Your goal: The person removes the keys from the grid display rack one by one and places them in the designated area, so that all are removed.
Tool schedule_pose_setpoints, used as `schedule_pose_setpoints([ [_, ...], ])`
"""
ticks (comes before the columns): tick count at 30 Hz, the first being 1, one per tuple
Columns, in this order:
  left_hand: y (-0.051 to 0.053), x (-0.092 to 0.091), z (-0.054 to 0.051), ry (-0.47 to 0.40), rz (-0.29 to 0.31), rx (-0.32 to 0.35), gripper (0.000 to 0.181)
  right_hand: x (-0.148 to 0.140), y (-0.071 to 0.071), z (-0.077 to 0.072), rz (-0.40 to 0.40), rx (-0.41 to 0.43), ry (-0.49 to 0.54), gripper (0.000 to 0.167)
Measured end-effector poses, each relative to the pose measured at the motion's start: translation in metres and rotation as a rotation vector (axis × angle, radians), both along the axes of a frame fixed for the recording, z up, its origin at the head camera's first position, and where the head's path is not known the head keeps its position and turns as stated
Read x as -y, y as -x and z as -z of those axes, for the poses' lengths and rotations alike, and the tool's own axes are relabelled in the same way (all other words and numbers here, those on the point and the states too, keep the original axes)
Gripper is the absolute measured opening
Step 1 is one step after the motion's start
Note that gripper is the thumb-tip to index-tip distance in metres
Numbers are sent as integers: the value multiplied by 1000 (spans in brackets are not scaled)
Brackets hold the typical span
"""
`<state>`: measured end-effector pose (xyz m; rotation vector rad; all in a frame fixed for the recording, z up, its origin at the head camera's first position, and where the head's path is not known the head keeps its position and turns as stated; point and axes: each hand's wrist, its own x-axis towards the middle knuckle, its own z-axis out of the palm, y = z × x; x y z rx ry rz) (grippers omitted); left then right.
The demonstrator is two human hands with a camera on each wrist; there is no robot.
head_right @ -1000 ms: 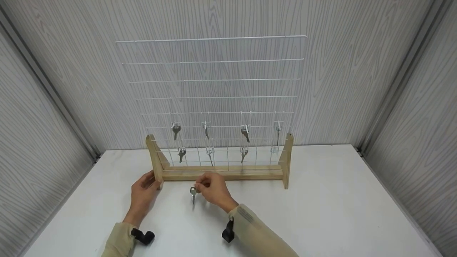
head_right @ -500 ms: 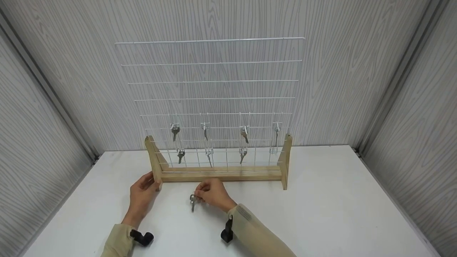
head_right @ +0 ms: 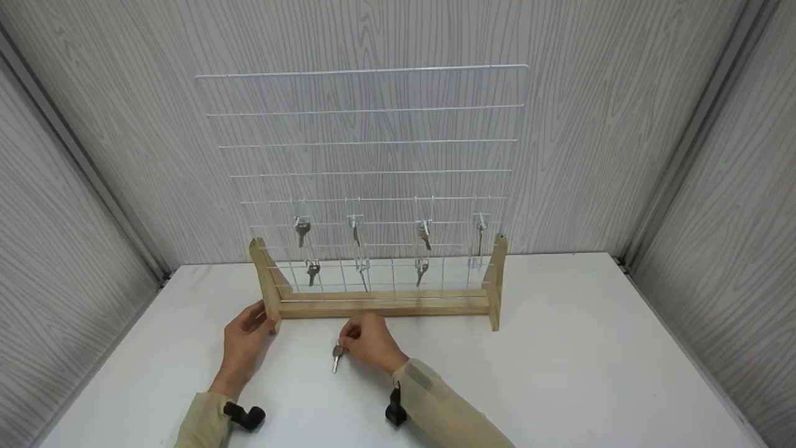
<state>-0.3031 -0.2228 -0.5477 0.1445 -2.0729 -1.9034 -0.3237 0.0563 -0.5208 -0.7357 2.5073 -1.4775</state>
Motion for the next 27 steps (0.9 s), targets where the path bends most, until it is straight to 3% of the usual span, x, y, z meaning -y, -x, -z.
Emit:
schedule_pose_setpoints([
  [9, 2, 0, 0, 8, -3, -21, 47, 2, 0, -4, -19, -94, -86, 4],
  [15, 2, 0, 0, 10, -4, -19, 47, 4, -2, -5, 5, -90, -119, 4],
  [27, 3, 0, -1, -8, 6, -5, 47, 1, -2, -8, 29, -66, -82, 10],
])
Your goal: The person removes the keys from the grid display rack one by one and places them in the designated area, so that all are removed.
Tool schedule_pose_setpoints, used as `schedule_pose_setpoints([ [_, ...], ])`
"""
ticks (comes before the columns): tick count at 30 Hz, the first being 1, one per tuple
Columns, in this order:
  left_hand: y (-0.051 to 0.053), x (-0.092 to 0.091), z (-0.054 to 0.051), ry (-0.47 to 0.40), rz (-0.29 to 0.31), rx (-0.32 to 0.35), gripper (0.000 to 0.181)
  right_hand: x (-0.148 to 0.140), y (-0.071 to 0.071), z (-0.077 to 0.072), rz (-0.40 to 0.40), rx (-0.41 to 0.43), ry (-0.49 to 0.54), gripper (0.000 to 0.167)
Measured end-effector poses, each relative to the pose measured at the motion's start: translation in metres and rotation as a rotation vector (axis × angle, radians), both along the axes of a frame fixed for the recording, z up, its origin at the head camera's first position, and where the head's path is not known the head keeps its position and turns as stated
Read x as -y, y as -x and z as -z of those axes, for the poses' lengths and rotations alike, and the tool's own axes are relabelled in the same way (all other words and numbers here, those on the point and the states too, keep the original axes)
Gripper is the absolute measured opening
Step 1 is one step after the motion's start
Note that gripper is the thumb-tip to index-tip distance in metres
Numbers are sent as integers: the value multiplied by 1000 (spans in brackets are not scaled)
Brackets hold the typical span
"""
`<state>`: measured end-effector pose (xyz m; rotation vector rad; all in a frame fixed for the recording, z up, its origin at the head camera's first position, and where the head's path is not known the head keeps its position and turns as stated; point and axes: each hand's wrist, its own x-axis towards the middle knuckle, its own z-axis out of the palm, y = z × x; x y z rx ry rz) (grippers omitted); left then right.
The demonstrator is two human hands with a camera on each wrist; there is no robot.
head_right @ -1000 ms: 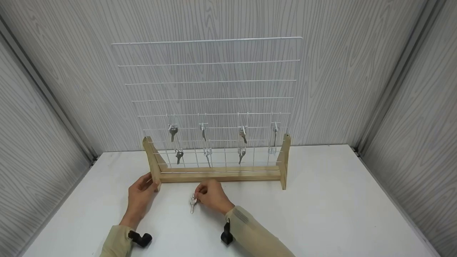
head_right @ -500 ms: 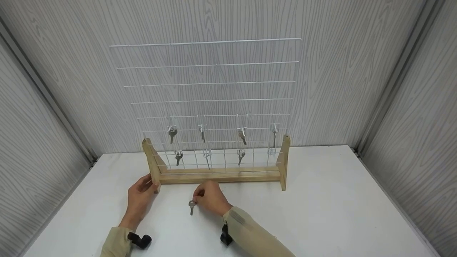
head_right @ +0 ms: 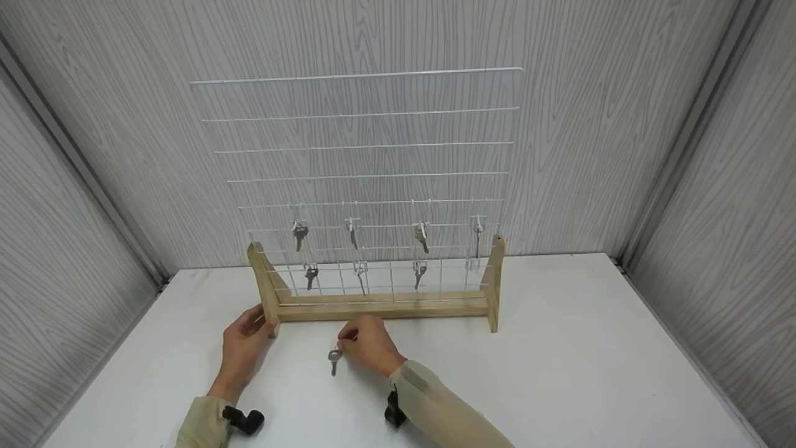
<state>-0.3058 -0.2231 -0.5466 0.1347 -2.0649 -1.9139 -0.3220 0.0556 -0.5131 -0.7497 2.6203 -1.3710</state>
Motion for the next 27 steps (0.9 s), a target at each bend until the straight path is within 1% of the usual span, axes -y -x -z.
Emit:
schedule_pose_setpoints([
  [4, 0, 0, 1, -2, 0, -13, 47, -4, 1, -1, 2, -19, 19, 11],
  [7, -1, 0, 2, 9, 3, -20, 47, -8, 2, -3, 15, 10, 37, 12],
  [11, 0, 1, 1, 38, 3, -16, 47, -16, 2, -10, 45, 42, 53, 13],
  [16, 2, 2, 0, 27, 8, -30, 48, -28, 5, -21, 71, -32, 39, 14],
  [20, 2, 2, 1, 31, -4, -20, 47, -40, 6, -28, 71, -81, 43, 14],
  [22, 2, 2, 2, 38, -5, -15, 47, -46, 5, -31, 69, -101, 65, 15],
  [27, 1, 2, 4, 29, 8, -21, 49, -61, 3, -39, 94, -141, 113, 14],
])
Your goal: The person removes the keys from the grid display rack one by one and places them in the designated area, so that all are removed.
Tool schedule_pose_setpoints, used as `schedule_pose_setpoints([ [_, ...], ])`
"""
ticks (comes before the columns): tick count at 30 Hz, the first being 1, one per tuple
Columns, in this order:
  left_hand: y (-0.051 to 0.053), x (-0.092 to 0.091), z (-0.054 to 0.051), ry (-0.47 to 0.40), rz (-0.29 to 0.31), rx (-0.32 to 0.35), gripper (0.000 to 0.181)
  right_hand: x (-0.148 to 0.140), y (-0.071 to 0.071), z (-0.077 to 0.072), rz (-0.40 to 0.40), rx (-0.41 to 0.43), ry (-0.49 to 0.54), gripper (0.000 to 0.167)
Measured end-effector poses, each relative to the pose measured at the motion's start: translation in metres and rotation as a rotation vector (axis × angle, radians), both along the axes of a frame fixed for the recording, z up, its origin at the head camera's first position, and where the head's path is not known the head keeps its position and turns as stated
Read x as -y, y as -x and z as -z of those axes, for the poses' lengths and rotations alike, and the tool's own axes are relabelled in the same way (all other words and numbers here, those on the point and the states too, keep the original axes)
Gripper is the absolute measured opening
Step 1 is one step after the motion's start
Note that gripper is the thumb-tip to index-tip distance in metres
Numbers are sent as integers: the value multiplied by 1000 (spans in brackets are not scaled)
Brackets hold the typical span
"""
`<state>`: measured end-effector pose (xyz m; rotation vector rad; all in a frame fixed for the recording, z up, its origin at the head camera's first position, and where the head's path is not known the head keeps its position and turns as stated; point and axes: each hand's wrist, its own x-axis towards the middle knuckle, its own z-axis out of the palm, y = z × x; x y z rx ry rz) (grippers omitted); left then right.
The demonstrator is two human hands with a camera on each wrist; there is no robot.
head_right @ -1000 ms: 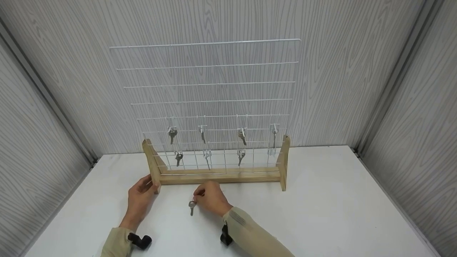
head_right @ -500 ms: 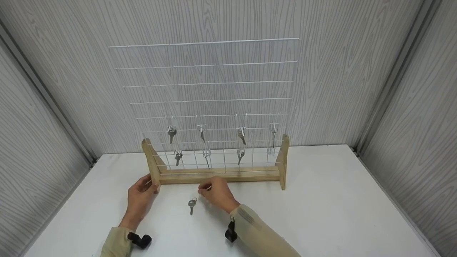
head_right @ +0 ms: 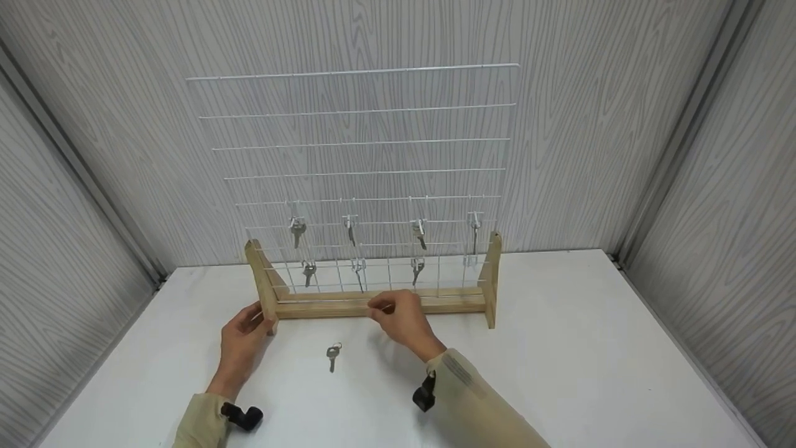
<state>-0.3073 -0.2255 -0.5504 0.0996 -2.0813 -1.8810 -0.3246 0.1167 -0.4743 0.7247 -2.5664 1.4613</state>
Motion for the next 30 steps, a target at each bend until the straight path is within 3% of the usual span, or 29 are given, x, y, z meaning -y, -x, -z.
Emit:
schedule_pose_setpoints([
  [10, -4, 0, 1, -27, -8, -12, 51, -29, -2, -7, 60, -48, -11, 12],
  [17, -5, -2, 1, -7, -12, -5, 47, -47, -2, -15, 150, -34, 5, 12],
  [30, -5, -2, 0, -31, 11, 8, 47, -65, 7, -28, 320, -109, 48, 15],
])
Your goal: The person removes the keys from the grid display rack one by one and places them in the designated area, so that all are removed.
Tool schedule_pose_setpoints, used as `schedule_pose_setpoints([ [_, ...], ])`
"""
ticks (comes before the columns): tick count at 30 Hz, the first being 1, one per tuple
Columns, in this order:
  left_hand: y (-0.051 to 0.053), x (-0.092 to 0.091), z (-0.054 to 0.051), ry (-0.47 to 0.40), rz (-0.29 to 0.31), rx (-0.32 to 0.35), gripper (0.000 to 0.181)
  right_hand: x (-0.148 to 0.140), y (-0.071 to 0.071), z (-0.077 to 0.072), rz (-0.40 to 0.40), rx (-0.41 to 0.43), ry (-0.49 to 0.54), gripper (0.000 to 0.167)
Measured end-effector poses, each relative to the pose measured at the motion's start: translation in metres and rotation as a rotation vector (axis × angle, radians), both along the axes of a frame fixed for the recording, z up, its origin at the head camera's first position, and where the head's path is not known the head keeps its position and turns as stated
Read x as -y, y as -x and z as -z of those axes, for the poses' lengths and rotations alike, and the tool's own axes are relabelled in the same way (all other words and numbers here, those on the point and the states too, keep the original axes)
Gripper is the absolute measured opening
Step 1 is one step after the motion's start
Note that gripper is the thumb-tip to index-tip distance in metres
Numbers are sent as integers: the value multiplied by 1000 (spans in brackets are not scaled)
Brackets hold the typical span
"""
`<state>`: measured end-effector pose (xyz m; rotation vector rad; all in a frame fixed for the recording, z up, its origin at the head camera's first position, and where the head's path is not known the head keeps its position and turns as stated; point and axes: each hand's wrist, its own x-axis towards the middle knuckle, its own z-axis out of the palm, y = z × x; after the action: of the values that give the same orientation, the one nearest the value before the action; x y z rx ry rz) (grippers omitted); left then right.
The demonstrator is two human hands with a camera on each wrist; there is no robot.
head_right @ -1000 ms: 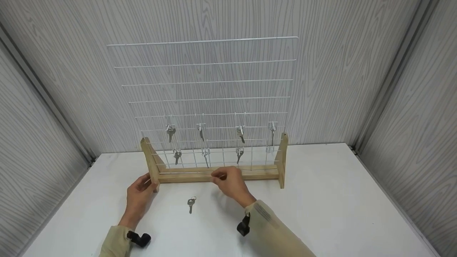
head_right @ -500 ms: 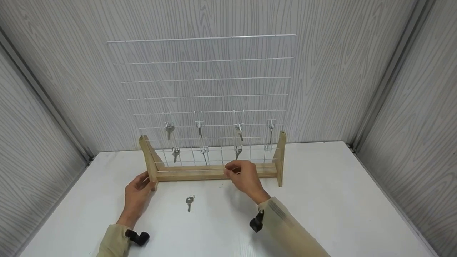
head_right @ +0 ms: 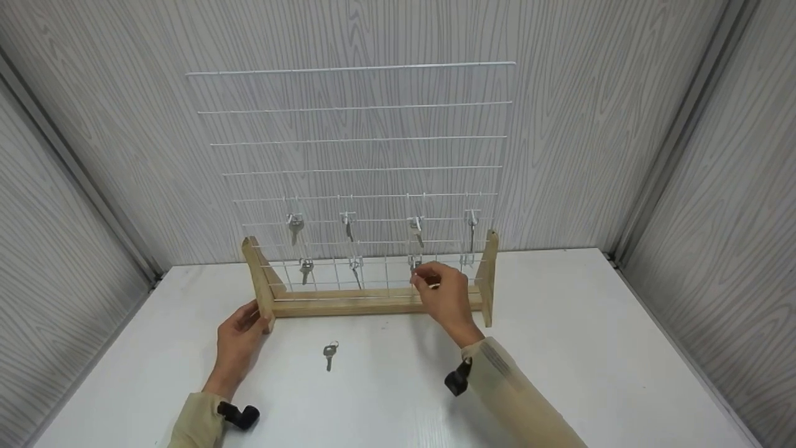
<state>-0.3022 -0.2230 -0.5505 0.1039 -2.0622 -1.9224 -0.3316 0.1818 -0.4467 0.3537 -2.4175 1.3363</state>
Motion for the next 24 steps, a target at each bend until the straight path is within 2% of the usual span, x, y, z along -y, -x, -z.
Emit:
schedule_pose_setpoints([
  [7, 0, -2, 1, -13, 6, 8, 49, -2, 9, -1, 56, 2, 22, 18],
  [10, -1, -2, 0, 7, 0, 4, 48, -1, 12, -2, 66, -15, 21, 18],
  [14, -1, -3, 0, 34, -13, -9, 47, 1, 15, -3, 66, -28, 38, 18],
  [24, -2, -3, -1, 35, -25, -7, 46, 6, 23, -1, 53, -39, 111, 14],
])
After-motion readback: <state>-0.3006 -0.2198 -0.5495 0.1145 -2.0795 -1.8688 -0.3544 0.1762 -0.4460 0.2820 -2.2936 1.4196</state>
